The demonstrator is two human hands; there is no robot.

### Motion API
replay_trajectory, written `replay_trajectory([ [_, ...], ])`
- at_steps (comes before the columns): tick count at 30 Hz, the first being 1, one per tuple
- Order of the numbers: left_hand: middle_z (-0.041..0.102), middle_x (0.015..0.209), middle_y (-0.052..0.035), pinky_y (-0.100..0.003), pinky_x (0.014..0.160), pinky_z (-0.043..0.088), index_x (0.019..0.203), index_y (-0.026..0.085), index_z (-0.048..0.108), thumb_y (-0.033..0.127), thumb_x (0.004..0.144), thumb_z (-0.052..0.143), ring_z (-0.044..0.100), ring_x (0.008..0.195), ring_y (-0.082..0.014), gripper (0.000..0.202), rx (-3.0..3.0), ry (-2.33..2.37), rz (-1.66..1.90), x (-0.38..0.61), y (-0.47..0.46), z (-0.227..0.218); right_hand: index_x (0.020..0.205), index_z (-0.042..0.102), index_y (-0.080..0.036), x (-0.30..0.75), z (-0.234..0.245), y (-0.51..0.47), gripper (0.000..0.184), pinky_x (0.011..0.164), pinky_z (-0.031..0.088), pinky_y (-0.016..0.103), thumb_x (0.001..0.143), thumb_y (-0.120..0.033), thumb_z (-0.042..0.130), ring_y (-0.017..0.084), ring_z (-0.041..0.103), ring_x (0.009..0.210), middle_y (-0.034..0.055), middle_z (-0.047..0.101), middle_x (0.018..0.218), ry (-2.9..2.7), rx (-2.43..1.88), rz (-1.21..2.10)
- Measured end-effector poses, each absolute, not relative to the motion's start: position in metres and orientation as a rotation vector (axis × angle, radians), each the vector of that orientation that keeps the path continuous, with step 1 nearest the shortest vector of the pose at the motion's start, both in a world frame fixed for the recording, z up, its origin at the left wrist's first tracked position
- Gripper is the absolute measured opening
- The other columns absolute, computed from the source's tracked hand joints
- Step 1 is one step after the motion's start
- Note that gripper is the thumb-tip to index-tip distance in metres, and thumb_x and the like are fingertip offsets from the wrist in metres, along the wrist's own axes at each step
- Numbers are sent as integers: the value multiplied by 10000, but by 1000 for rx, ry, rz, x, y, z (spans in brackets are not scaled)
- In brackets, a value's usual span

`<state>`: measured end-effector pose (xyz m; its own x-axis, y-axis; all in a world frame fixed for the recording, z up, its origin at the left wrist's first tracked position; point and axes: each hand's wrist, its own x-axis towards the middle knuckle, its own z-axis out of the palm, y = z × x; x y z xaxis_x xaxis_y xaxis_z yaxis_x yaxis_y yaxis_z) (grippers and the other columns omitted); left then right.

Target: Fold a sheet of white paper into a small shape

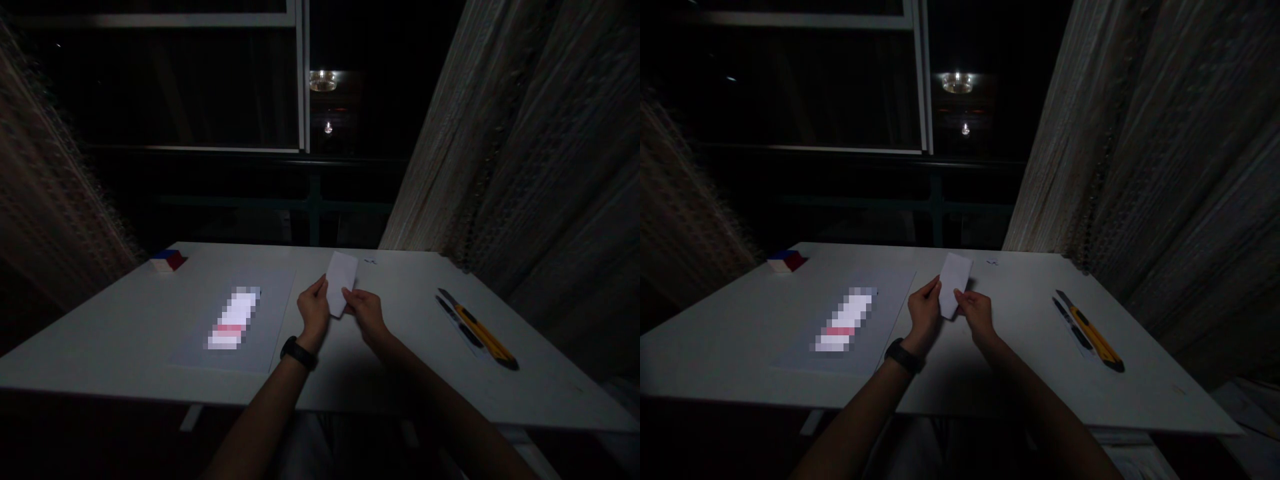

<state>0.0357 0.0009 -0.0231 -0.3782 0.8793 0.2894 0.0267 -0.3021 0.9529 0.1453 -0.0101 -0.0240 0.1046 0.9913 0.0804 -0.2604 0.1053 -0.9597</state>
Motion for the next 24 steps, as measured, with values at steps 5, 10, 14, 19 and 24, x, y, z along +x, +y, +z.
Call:
replay_trajectory([
  [5, 678, 1017, -82, -346, 871, 460, 999, 174, 680, 259, 766, 587, 628, 945, -221, 265, 1230, 1310, 1709, 37, 0, -24, 653, 647, -115, 145, -27, -9, 379, 624, 537, 324, 534, -456, 761, 201, 644, 627, 71, 675, 636, -943, -995, 1236],
  [10, 678, 1018, -76, -352, 884, 455, 1003, 187, 679, 273, 771, 582, 622, 961, -223, 266, 1278, 1291, 1681, 38, 0, -25, 653, 652, -108, 144, -26, -11, 346, 628, 539, 329, 544, -416, 766, 215, 650, 653, 81, 680, 641, -901, -990, 1237],
  [14, 675, 1024, -86, -346, 879, 458, 1012, 175, 675, 283, 771, 583, 624, 956, -219, 279, 1278, 1281, 1679, 37, 1, -26, 677, 662, -100, 145, -23, -14, 342, 620, 543, 324, 541, -393, 774, 216, 653, 651, 80, 685, 651, -882, -985, 1260],
  [19, 681, 1008, -87, -346, 880, 458, 994, 165, 681, 304, 759, 598, 629, 944, -217, 285, 1272, 1272, 1670, 37, 1, -24, 659, 659, -88, 145, -21, -14, 344, 580, 544, 311, 537, -387, 779, 207, 650, 617, 87, 688, 655, -870, -990, 1274],
  [24, 682, 998, -93, -344, 872, 467, 984, 157, 685, 320, 726, 637, 636, 926, -222, 309, 1225, 1239, 1687, 37, 0, -21, 660, 660, -91, 145, -20, -15, 335, 578, 549, 318, 539, -379, 779, 208, 650, 621, 83, 689, 655, -867, -979, 1274],
])
